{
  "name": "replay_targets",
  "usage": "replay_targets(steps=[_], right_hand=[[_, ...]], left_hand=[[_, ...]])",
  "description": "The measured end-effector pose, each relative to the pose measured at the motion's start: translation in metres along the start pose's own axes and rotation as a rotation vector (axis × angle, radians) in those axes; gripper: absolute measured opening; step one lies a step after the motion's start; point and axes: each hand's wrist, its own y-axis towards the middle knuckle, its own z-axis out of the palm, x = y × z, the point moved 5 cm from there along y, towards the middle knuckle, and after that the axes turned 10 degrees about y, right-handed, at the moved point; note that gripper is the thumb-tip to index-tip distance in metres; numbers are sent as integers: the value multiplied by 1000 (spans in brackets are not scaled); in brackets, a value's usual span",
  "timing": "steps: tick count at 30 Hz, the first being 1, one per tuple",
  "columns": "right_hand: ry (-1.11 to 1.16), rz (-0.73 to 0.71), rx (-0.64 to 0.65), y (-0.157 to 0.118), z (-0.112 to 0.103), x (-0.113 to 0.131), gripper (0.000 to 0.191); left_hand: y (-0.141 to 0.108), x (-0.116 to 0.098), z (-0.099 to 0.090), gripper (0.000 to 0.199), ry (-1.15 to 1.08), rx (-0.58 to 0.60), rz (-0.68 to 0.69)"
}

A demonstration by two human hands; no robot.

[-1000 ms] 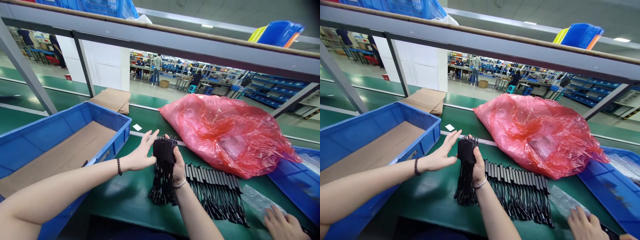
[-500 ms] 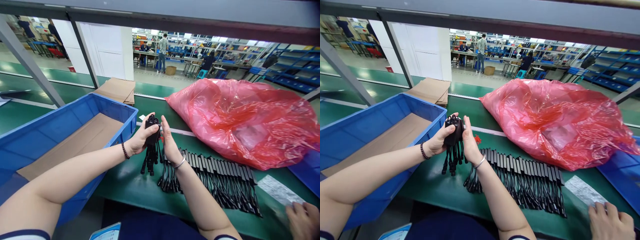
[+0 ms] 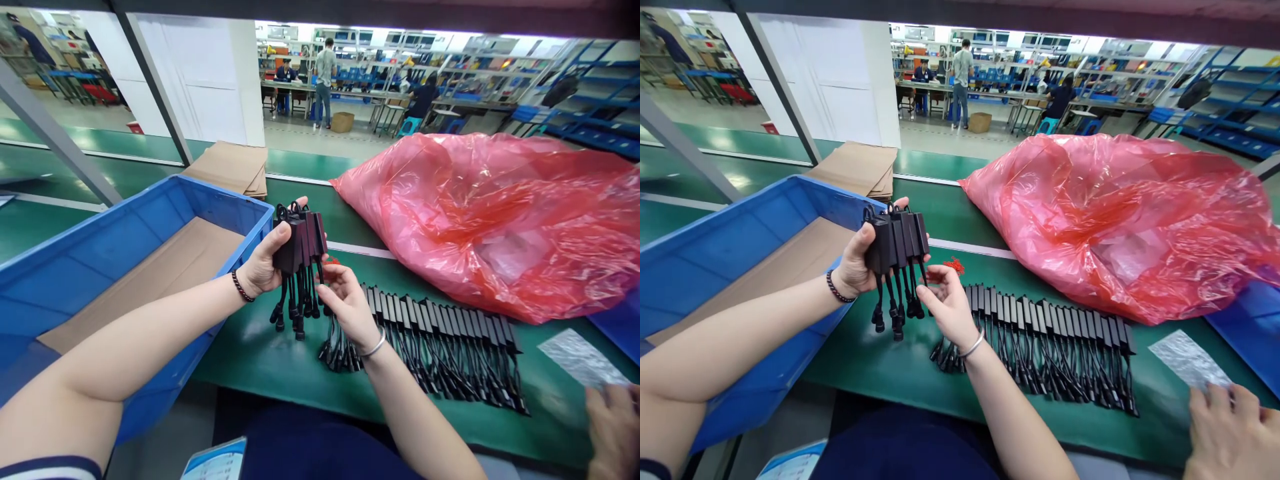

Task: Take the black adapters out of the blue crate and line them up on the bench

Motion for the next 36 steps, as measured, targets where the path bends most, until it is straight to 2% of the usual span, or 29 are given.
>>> replay_targets(steps=[2,3,6,10,13,17,20,23,26,29,31,36], right_hand=[[-185,-145,-117,-8,3,9,22],[-269,-183,-109,-11,7,11,17],[-453,-199,44,-17,24,7,16],[-585,-193,79,-15,31,-4,9],[-541,-152,90,-14,31,-12,10],[-493,-174,74,-16,31,-13,19],[-470,-151,93,-17,32,-12,16],[-328,11,153,-16,32,-16,15],[28,258,237,-20,34,-24,19],[319,361,213,-25,33,-29,20],[326,346,191,-28,31,-32,20],[183,305,205,-37,31,-42,25]], left_hand=[[2,1,-4,76,27,-42,24],[2,1,-6,77,46,-63,34],[3,2,-8,82,105,-120,50],[2,2,-9,82,143,-166,83],[1,2,-11,81,163,-187,98],[2,4,-14,81,160,-204,100],[2,6,-14,80,145,-225,101],[2,7,-13,81,155,-229,107],[2,6,-12,81,134,-225,95],[2,4,-10,79,90,-222,80],[2,2,-9,77,80,-224,78],[1,2,-10,77,44,-242,69]])
